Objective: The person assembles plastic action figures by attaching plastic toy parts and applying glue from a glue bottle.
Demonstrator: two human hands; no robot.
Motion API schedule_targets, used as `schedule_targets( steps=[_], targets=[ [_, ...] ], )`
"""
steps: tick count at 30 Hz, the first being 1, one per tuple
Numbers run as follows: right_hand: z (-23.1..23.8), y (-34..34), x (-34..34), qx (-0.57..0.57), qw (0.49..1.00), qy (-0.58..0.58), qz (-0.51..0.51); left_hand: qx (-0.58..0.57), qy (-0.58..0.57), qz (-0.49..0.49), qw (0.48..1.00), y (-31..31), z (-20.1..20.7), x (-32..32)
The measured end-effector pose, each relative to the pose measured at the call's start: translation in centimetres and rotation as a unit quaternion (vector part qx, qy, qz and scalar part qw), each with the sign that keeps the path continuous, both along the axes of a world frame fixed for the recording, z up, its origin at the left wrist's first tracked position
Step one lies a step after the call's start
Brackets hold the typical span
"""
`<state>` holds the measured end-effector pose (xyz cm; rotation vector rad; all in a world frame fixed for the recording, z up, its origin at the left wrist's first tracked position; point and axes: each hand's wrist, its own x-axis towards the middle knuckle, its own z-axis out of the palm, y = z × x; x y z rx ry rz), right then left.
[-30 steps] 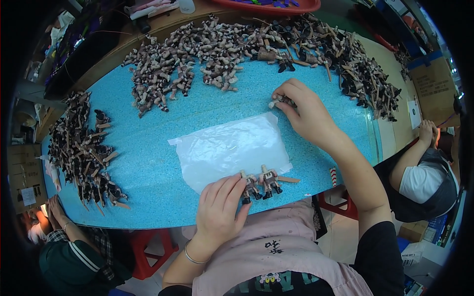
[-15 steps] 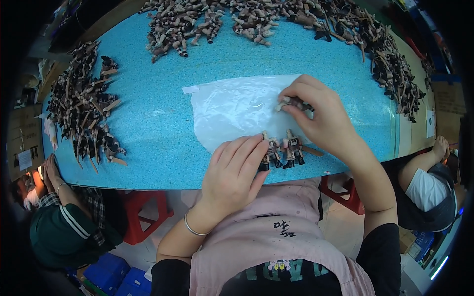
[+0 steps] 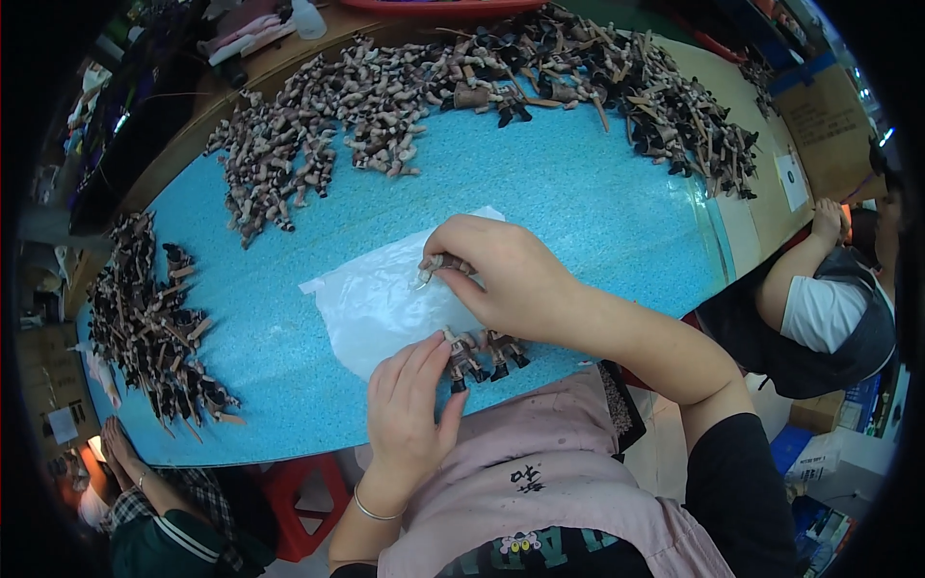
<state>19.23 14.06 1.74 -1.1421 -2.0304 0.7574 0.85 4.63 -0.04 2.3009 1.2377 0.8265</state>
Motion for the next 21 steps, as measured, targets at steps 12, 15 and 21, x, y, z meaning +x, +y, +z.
schedule_targets(
  steps=[12, 15, 21],
  targets=[
    [1.6, -5.7, 4.3, -0.358, 0.88, 0.307, -0.05, -0.049, -0.09, 0.096, 0.99, -0.9, 1.1, -3.6],
    [1.1, -7.4, 4.3, -0.35, 0.878, 0.322, -0.056, -0.073, -0.107, 0.137, 0.982, -1.9, 1.2, -5.0],
    [2.3, -11.5, 2.5, -0.384, 0.868, 0.313, -0.03, -0.298, -0.249, 0.046, 0.921, -4.4, 2.3, -4.0]
  ],
)
